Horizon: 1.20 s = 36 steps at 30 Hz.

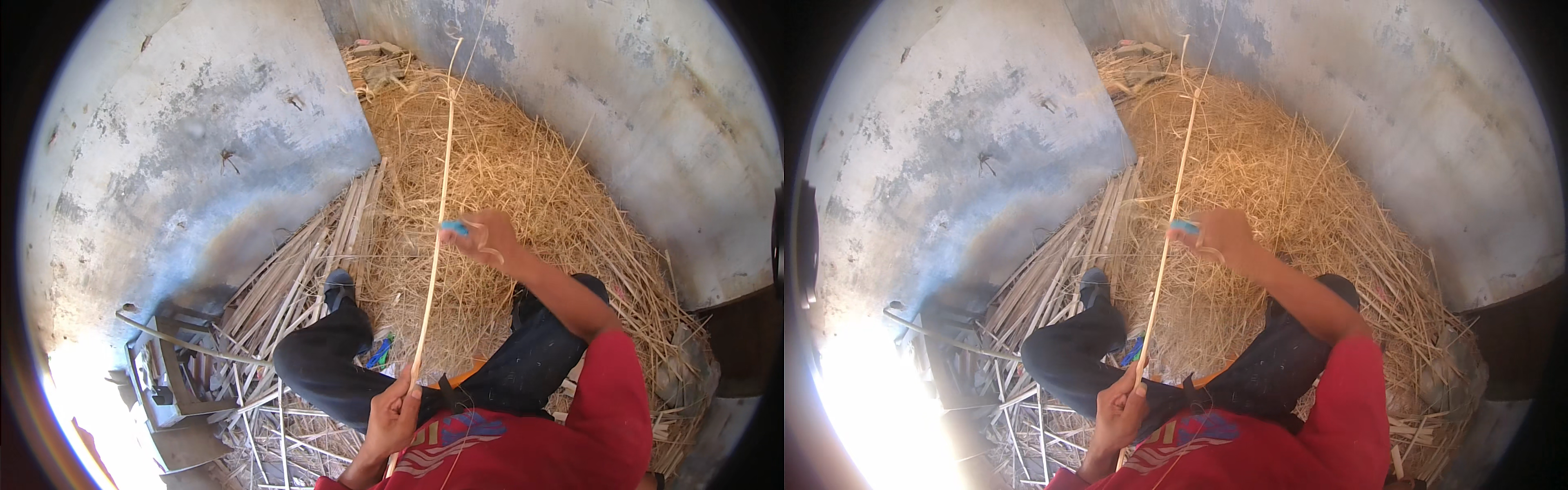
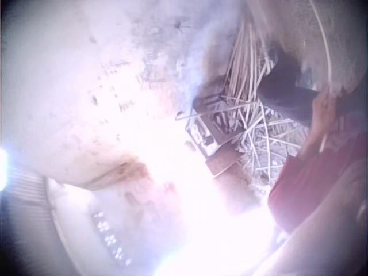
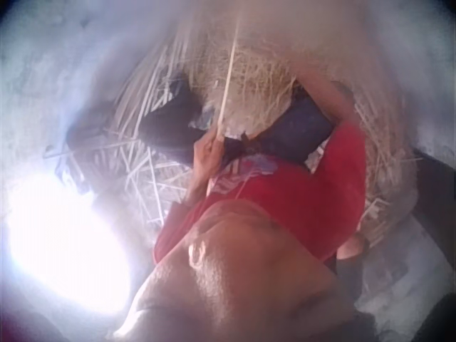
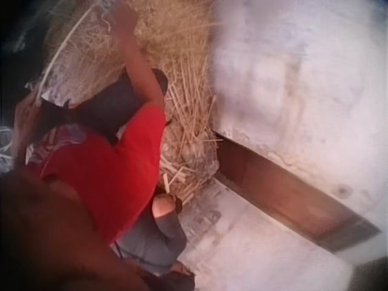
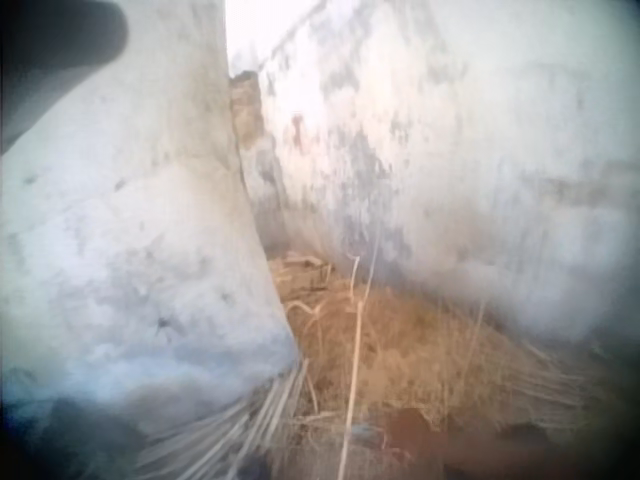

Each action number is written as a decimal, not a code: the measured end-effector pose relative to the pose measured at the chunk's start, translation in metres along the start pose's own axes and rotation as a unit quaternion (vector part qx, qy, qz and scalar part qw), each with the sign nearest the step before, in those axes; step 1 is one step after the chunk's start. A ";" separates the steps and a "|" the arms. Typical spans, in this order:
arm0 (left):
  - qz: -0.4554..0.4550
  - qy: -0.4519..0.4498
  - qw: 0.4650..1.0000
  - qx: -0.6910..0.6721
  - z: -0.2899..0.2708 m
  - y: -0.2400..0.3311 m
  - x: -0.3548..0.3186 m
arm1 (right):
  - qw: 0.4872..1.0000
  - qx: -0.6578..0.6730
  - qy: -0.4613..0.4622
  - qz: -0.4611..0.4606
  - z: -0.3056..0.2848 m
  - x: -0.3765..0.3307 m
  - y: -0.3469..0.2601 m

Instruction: The person sits on a straw-covered floor and uses a small knife to peel the outer layer off a long bamboo stick. They hold the stick with one hand and scrape the blade along its length, removing thin strips of material.

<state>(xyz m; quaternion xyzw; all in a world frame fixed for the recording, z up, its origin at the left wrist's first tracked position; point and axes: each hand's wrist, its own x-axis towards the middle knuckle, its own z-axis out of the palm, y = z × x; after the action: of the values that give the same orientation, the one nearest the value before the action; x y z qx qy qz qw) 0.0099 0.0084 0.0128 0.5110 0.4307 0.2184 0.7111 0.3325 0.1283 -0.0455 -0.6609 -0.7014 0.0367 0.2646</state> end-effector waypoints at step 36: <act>0.197 0.074 0.951 0.226 0.004 -0.005 0.055 | 0.999 0.016 -0.027 -0.009 -0.001 -0.013 -0.020</act>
<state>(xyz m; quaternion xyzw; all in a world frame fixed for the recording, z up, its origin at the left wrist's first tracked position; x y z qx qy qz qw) 0.0416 0.0459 -0.0125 0.7155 0.4107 0.2886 0.4860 0.3146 0.1134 -0.0406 -0.6486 -0.7139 0.0637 0.2562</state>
